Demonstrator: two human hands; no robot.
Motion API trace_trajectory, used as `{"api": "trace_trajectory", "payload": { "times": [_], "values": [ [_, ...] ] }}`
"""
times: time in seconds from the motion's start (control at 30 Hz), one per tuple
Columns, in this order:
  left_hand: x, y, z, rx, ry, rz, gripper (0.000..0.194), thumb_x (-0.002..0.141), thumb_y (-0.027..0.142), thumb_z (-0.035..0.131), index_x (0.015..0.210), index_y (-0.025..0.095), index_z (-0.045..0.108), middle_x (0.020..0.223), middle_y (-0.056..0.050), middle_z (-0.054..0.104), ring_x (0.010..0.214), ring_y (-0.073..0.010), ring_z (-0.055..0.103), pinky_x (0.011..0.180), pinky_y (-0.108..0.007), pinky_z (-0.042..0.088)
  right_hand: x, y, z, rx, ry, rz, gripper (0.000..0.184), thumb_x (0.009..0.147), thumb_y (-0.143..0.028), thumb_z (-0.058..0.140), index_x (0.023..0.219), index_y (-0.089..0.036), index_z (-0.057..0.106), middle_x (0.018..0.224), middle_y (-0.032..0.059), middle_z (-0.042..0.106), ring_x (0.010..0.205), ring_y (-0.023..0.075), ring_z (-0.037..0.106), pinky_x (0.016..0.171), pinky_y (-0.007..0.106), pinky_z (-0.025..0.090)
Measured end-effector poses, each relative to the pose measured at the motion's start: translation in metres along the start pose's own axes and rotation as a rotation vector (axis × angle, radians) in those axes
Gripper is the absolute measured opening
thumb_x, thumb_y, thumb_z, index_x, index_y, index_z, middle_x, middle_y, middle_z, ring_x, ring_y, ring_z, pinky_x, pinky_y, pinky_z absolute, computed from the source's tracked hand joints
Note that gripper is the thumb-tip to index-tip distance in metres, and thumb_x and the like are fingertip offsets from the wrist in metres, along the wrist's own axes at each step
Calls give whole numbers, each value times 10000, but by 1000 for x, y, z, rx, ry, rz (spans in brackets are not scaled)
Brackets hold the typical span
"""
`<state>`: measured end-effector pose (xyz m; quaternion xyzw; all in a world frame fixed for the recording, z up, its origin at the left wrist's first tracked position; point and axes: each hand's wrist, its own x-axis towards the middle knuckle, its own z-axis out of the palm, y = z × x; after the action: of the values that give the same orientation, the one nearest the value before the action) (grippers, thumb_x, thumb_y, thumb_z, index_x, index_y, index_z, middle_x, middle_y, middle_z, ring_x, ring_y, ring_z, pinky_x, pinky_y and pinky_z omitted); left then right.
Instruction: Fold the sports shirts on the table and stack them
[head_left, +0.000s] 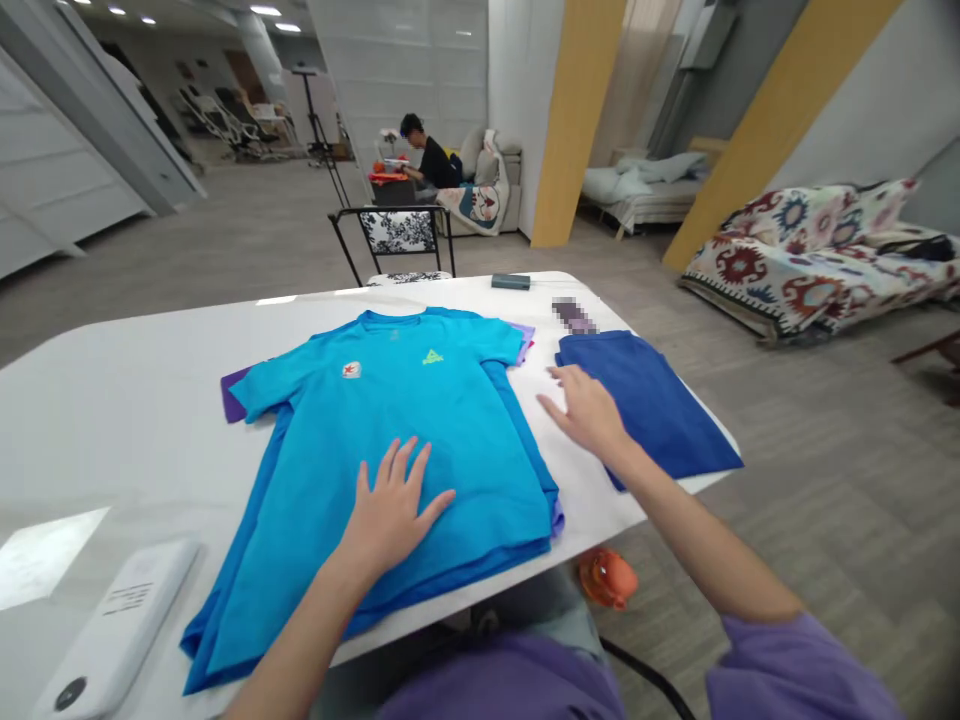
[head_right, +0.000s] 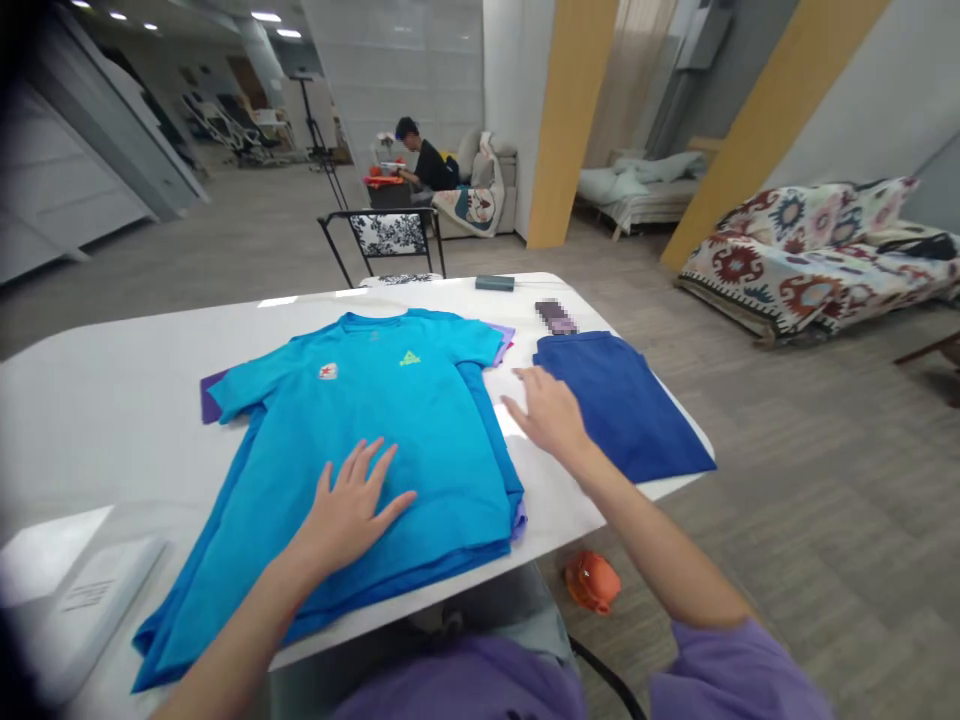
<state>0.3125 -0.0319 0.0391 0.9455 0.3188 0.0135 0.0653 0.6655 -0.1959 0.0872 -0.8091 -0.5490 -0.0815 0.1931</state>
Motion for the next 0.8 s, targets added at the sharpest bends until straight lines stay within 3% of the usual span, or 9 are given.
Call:
{"api": "trace_trajectory", "payload": {
  "times": [0.13,0.23,0.3,0.37,0.5,0.63,0.7,0.73,0.8],
  "values": [
    [-24,17,26,-43,-43,1,887,1101,739,459,1835,248,366,1899,-165,303,1789,-459,174,1378,-824,128,-45,107,-30,-252,-81,420,589,1102,-604,613,1458,-136,653,1453,300,667,1274,466,701,995,543,571],
    [-31,33,20,-138,87,-36,843,1100,667,515,1803,212,416,1870,-206,359,1765,-453,251,1401,-771,130,-68,133,-33,-247,-137,447,378,1152,-483,505,1291,-187,694,1331,248,722,1210,407,714,965,484,549],
    [-36,55,6,-329,174,-45,785,1104,645,533,1769,234,460,1795,-211,472,1698,-430,395,1396,-713,244,-78,123,-40,-172,-62,401,344,1164,-431,438,1227,-212,695,1274,209,743,1203,381,710,982,473,543],
    [-39,87,-7,-652,151,-11,752,1107,672,545,1739,270,485,1713,-187,562,1600,-385,534,1339,-617,416,-90,99,-54,-37,80,340,345,1158,-455,427,1181,-241,696,1240,183,743,1195,376,709,1021,497,554],
    [-35,165,-12,-1442,-202,-107,805,1066,820,543,1646,263,584,1689,-193,607,1435,-367,699,1125,-489,628,-149,33,-94,379,255,113,261,1131,-532,518,1107,-343,696,1201,125,742,1204,369,711,1112,573,580],
    [-25,228,9,-2016,-606,-310,978,1021,948,434,1528,156,703,1554,-230,724,1381,-377,752,1120,-481,649,-233,-30,-128,654,-68,-239,53,1094,-407,675,1097,-368,710,1122,47,781,1120,293,742,1304,599,469],
    [-23,248,21,-2128,-747,-376,990,1010,949,457,1430,107,764,1406,-243,800,1321,-374,788,1137,-487,651,-265,-45,-139,751,-296,-341,57,1089,-416,718,1096,-363,739,1113,31,793,1094,249,757,1281,534,509],
    [-23,256,27,-2116,-765,-406,945,1003,920,518,1381,96,786,1340,-249,823,1275,-382,808,1132,-508,657,-275,-47,-142,788,-386,-345,95,1080,-455,747,1113,-367,761,1138,31,799,1113,241,763,1242,499,547],
    [-28,267,38,-2009,-667,-428,769,960,794,707,1328,127,804,1293,-238,838,1268,-402,810,1162,-563,643,-284,-36,-142,836,-457,-224,241,1045,-565,792,1196,-377,794,1202,43,808,1160,252,772,1153,462,611]
  ]
}}
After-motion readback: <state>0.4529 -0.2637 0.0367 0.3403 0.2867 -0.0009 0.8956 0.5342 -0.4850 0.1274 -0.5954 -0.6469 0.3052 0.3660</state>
